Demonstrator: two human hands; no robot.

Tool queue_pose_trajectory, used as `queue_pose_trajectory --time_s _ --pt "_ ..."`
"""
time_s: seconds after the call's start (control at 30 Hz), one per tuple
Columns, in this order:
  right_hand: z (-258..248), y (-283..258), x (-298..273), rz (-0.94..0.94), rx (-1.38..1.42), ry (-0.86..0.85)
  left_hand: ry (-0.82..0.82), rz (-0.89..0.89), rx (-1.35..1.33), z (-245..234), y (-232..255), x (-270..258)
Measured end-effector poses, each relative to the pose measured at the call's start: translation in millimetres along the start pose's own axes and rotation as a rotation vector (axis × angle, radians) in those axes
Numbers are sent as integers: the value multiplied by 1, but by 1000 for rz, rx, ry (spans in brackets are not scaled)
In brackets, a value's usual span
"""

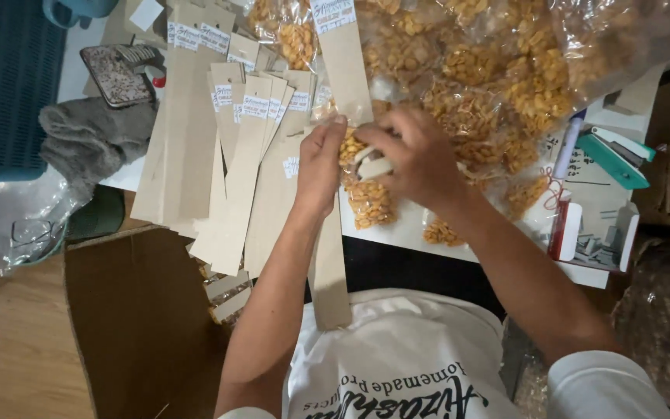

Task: Stapling cardboard labels onto small plastic bags filled with nuts and placing them into a cardboard box.

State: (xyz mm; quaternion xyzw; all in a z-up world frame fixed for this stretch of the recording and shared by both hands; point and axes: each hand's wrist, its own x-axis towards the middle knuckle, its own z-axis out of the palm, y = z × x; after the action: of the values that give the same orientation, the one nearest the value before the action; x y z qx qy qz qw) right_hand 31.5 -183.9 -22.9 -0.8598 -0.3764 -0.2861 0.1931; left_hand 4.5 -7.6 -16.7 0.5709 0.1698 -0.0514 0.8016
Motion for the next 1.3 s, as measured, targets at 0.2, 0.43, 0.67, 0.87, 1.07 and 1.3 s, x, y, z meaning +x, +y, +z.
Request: queue_pose_trajectory --time_s 0.2,0.43,0.67,0.87,1.07,1.3 --pt "-24 -9 66 478 742 302 -70 247 219 16 33 -25" --pt "-14 -29 103 1103 1257 301 -93 383 445 8 19 -31" --pt "-17 4 70 944 976 118 -76 319 550 21 11 -33" --pt "-52 79 5 440 -337 -183 -54 78 -18 10 14 -12" --pt "-40 -13 23 -134 -78 103 10 -199 -305 29 38 -16" --pt "-10 -4 13 -78 211 216 25 173 42 13 9 -10"
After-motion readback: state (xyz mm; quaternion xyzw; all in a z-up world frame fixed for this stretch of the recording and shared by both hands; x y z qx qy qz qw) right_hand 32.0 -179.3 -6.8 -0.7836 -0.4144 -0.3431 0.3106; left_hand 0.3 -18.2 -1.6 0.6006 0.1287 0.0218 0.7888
